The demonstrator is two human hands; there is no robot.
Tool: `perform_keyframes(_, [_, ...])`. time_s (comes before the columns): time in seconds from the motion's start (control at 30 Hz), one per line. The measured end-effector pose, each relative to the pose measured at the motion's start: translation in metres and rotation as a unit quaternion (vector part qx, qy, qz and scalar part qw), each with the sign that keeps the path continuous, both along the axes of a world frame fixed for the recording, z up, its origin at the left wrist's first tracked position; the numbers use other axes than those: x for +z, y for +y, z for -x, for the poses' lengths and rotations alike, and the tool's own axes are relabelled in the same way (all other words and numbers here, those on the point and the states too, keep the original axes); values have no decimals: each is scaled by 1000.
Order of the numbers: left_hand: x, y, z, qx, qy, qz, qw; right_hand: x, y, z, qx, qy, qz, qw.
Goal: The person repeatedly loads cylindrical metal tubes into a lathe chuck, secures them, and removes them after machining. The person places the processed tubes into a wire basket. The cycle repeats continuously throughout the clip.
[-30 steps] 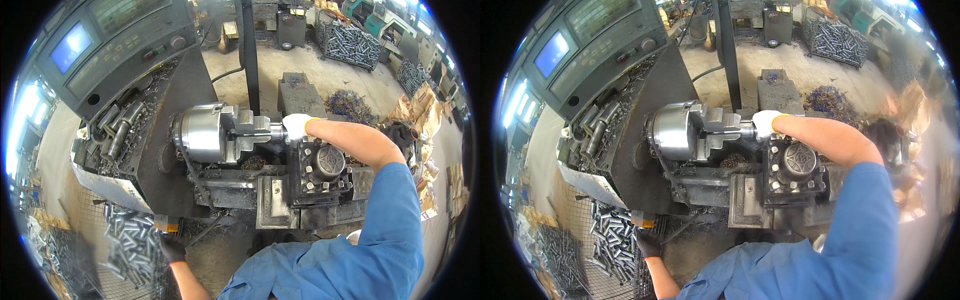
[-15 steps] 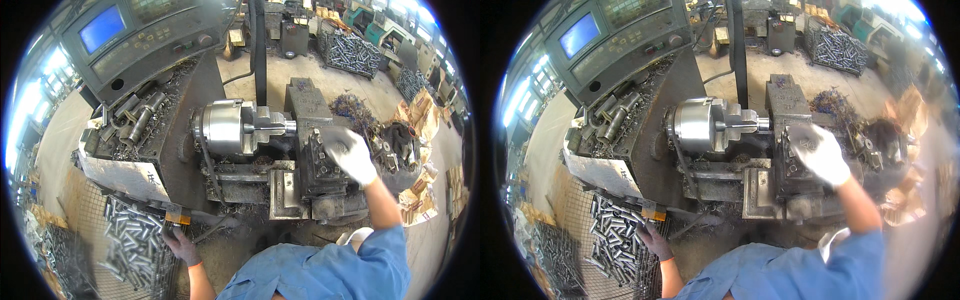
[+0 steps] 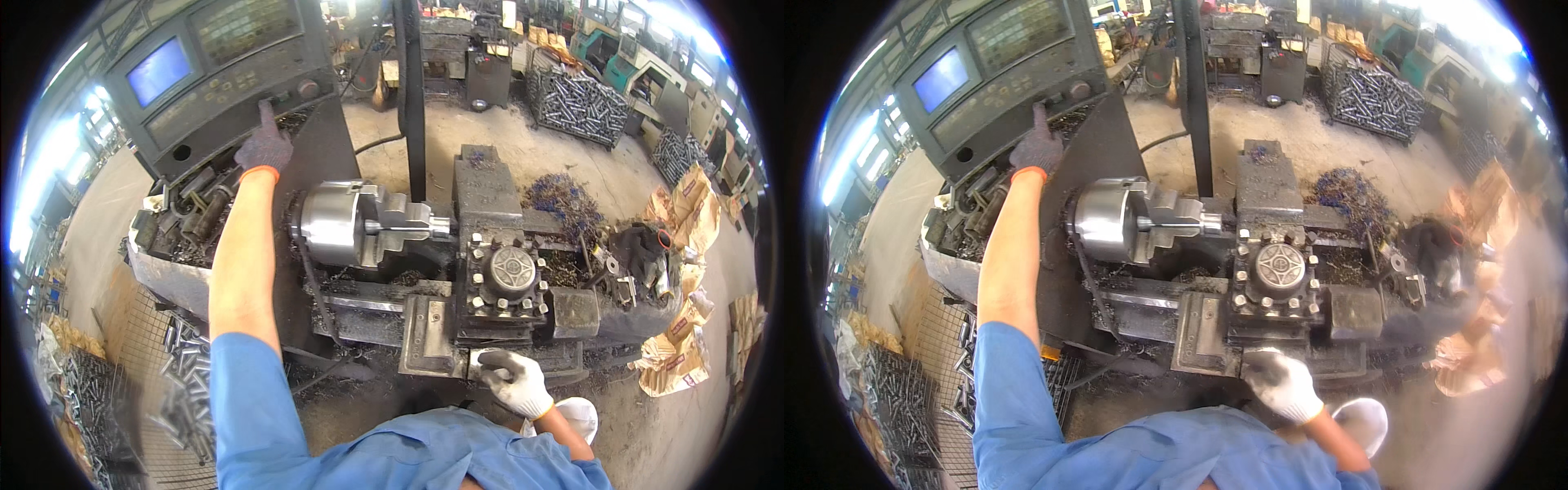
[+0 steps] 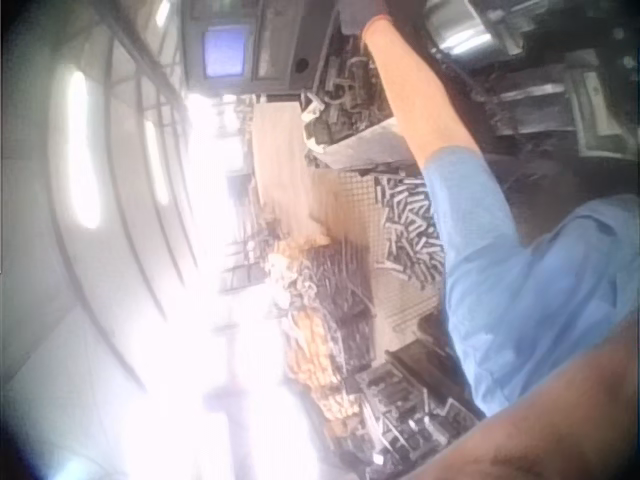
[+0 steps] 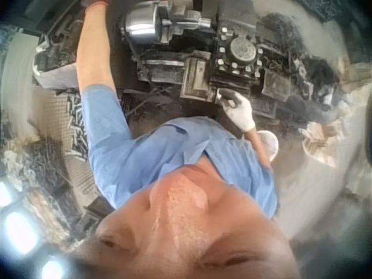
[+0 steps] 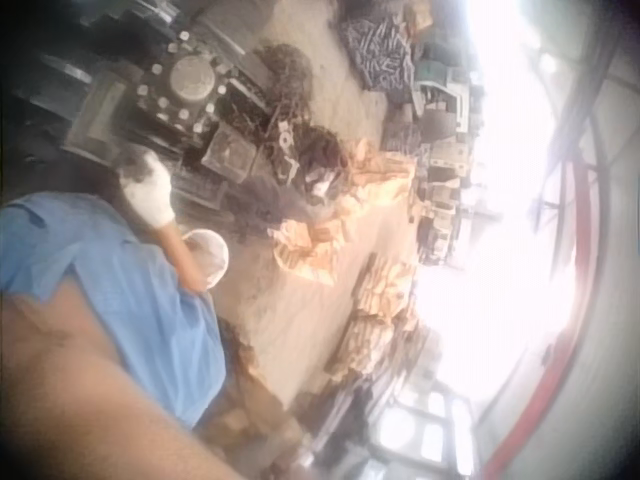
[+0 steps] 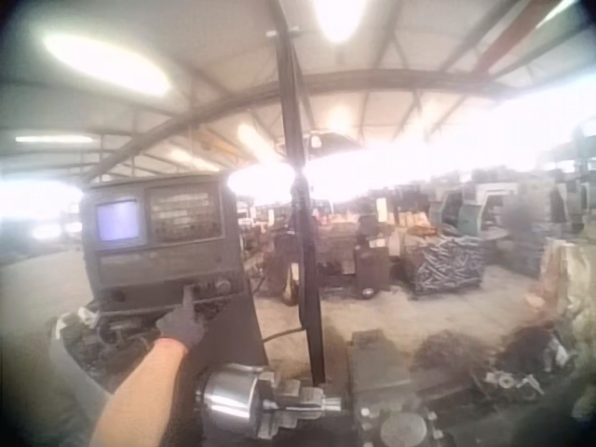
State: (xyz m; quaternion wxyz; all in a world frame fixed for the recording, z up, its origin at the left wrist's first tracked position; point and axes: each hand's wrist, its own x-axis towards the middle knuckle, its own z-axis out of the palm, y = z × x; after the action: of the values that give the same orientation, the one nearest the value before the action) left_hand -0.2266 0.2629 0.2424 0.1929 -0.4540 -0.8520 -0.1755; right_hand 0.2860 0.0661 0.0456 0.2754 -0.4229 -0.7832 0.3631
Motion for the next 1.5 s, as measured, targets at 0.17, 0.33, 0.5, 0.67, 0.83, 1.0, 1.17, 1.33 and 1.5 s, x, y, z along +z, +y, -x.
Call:
perform_keyframes(0.17, [-119,-101,-78,-258,31,-188,947,-34,6,14,81,-48,90,991])
perform_keyframes(0.33, [-349,-331,-186,-139,-346,140,917,-60,2,61,264,-35,72,961])
perform_keyframes(0.5, [-477,-642,-285,269,-612,118,734,-85,-36,136,469,-94,71,875])
perform_keyframes(0.67, [-511,-898,-443,625,-503,-190,566,-99,-164,231,659,-160,-40,734])
perform_keyframes(0.83, [-531,-979,-605,730,-275,-442,442,-95,-375,266,835,-78,-137,527])
perform_keyframes(1.0, [-490,-955,-730,595,119,-787,110,-73,-535,241,933,-119,-170,293])
perform_keyframes(1.17, [-438,-921,-849,778,347,-523,-44,-72,-641,229,964,-48,-229,122])
perform_keyframes(1.33, [-437,-901,-906,907,260,-304,-131,-77,-739,237,968,-61,-237,54])
perform_keyframes(1.5, [-418,-904,-932,657,390,-634,-120,-61,-830,268,972,19,-228,55])
